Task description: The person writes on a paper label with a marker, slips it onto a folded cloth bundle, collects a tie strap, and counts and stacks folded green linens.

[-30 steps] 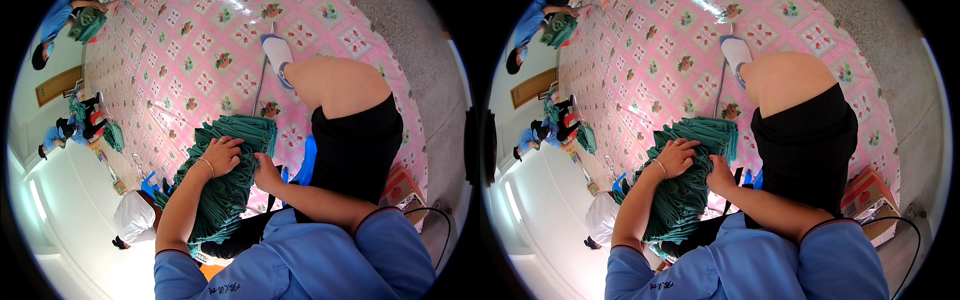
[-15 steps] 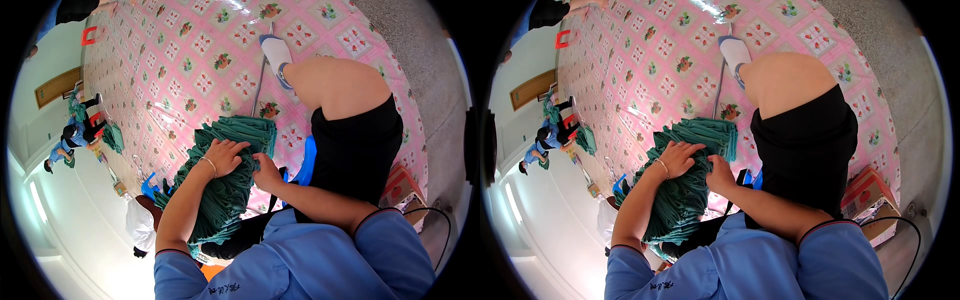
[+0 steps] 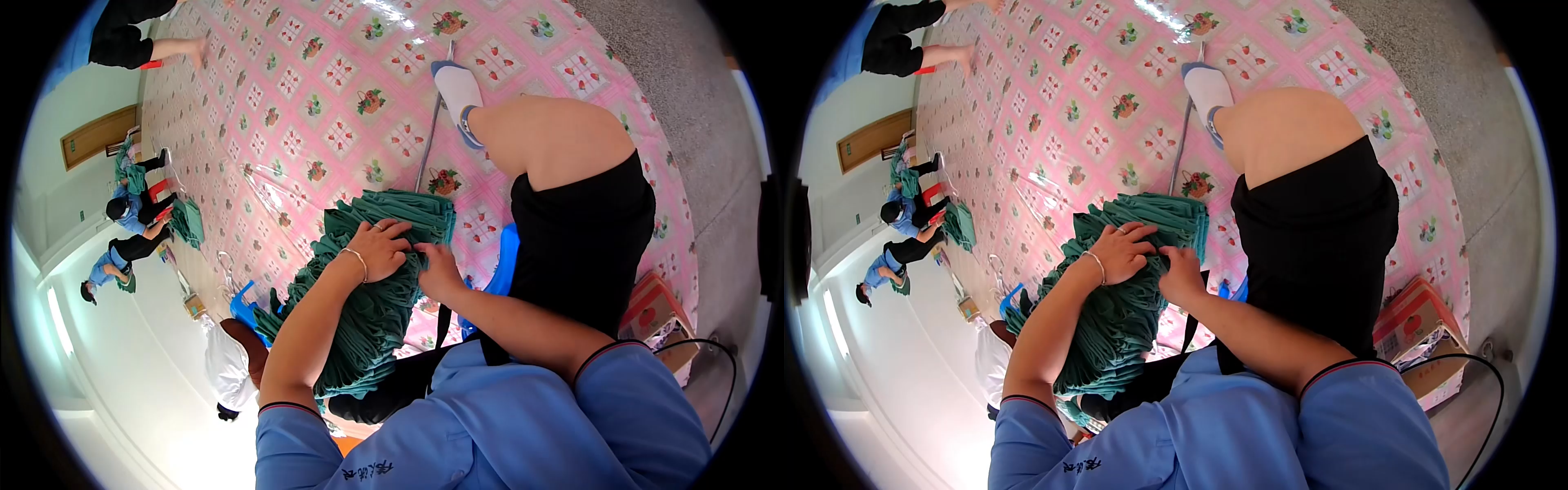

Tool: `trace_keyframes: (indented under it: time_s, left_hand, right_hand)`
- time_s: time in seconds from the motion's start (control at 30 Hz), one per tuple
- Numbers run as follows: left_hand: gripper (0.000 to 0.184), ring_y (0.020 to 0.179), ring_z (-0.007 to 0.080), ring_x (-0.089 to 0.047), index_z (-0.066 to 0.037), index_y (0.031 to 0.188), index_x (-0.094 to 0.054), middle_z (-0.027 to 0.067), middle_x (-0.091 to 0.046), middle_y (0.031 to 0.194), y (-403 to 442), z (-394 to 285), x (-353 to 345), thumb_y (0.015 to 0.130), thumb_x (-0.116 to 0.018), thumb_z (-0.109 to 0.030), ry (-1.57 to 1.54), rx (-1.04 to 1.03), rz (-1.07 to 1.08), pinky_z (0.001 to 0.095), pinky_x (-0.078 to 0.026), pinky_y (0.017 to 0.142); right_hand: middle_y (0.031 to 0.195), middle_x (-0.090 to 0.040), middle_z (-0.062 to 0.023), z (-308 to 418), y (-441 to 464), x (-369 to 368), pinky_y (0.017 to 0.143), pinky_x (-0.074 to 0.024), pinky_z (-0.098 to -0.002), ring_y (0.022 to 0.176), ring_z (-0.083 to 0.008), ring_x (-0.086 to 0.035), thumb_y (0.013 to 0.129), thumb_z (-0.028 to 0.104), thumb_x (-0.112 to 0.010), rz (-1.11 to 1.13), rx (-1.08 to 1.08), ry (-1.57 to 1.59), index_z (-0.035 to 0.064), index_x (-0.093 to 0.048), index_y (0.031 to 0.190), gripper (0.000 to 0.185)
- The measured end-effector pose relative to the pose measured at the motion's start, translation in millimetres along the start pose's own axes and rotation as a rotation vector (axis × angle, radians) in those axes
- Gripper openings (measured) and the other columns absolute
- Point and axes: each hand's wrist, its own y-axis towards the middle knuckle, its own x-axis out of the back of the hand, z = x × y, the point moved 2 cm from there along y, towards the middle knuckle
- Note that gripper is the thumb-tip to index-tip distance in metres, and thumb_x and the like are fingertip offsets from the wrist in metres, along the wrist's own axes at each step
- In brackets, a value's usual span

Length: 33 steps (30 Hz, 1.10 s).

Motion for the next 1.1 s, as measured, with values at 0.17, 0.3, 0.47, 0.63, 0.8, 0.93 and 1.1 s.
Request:
trace_keyframes:
  time_s: [0.17,0.3,0.47,0.63,0.8,0.93,1.1]
  left_hand:
    - [0.032,0.124,0.0209,-0.043,-0.015,0.108,-0.061,0.0031,-0.051,0.131,1.6,-1.9,4.4,0.085,-0.041,-0.025,-0.042,0.021,0.100,0.0430,-0.035,0.092]
    - [0.032,0.124,0.0210,-0.043,-0.015,0.108,-0.061,0.0037,-0.052,0.130,3.4,-0.3,6.6,0.085,-0.040,-0.024,-0.083,0.038,0.128,0.0431,-0.034,0.093]
    - [0.032,0.123,0.0201,-0.044,-0.015,0.108,-0.061,0.0049,-0.053,0.125,4.2,0.9,3.0,0.085,-0.040,-0.024,-0.094,0.016,0.006,0.0426,-0.033,0.093]
    - [0.030,0.123,0.0186,-0.044,-0.015,0.106,-0.060,0.0050,-0.054,0.125,9.1,-1.5,11.3,0.085,-0.040,-0.024,-0.086,0.031,0.181,0.0424,-0.034,0.093]
    - [0.029,0.112,0.0232,-0.054,-0.014,0.105,-0.059,0.0075,-0.060,0.113,18.5,0.1,14.5,0.087,-0.039,-0.024,-0.132,0.056,0.211,0.0490,-0.032,0.098]
    - [0.030,0.102,0.0279,-0.059,-0.011,0.106,-0.060,0.0106,-0.062,0.101,27.8,7.1,9.1,0.088,-0.040,-0.024,-0.240,0.072,0.112,0.0491,-0.034,0.100]
    - [0.030,0.102,0.0285,-0.058,-0.009,0.105,-0.062,0.0117,-0.061,0.107,37.5,11.2,-1.9,0.086,-0.045,-0.024,-0.187,0.072,0.152,0.0415,-0.041,0.094]
  right_hand:
    - [0.130,-0.046,-0.0161,0.5,3.7,2.0,0.097,-0.0417,-0.0436,0.116,-0.0393,-0.044,0.069,0.000,-0.060,-0.034,0.084,-0.097,0.0083,-0.055,0.116,0.048]
    - [0.131,-0.046,-0.0119,-0.9,0.0,2.4,0.095,-0.0430,-0.0441,0.115,-0.0384,-0.045,0.069,0.000,-0.060,-0.029,0.151,-0.057,0.0067,-0.055,0.116,0.048]
    - [0.131,-0.046,-0.0125,7.9,-9.2,2.8,0.096,-0.0424,-0.0440,0.115,-0.0373,-0.045,0.069,-0.001,-0.059,-0.050,0.184,-0.079,0.0038,-0.053,0.117,0.049]
    - [0.126,-0.051,-0.0162,10.9,-10.5,8.3,0.096,-0.0408,-0.0439,0.115,-0.0370,-0.047,0.069,-0.005,-0.055,-0.010,0.189,-0.020,0.0025,-0.050,0.121,0.053]
    - [0.121,-0.053,-0.0201,1.8,-2.6,8.3,0.096,-0.0412,-0.0444,0.112,-0.0389,-0.048,0.073,0.000,-0.057,-0.042,-0.168,0.202,0.0019,-0.042,0.129,0.057]
    - [0.121,-0.052,-0.0215,-10.0,3.7,5.0,0.098,-0.0398,-0.0445,0.115,-0.0389,-0.047,0.075,0.002,-0.057,-0.058,-0.237,0.119,0.0013,-0.043,0.129,0.056]
    - [0.127,-0.048,-0.0200,-14.0,6.2,3.9,0.100,-0.0386,-0.0444,0.117,-0.0394,-0.046,0.074,0.002,-0.056,0.030,-0.198,0.060,0.0030,-0.046,0.126,0.053]
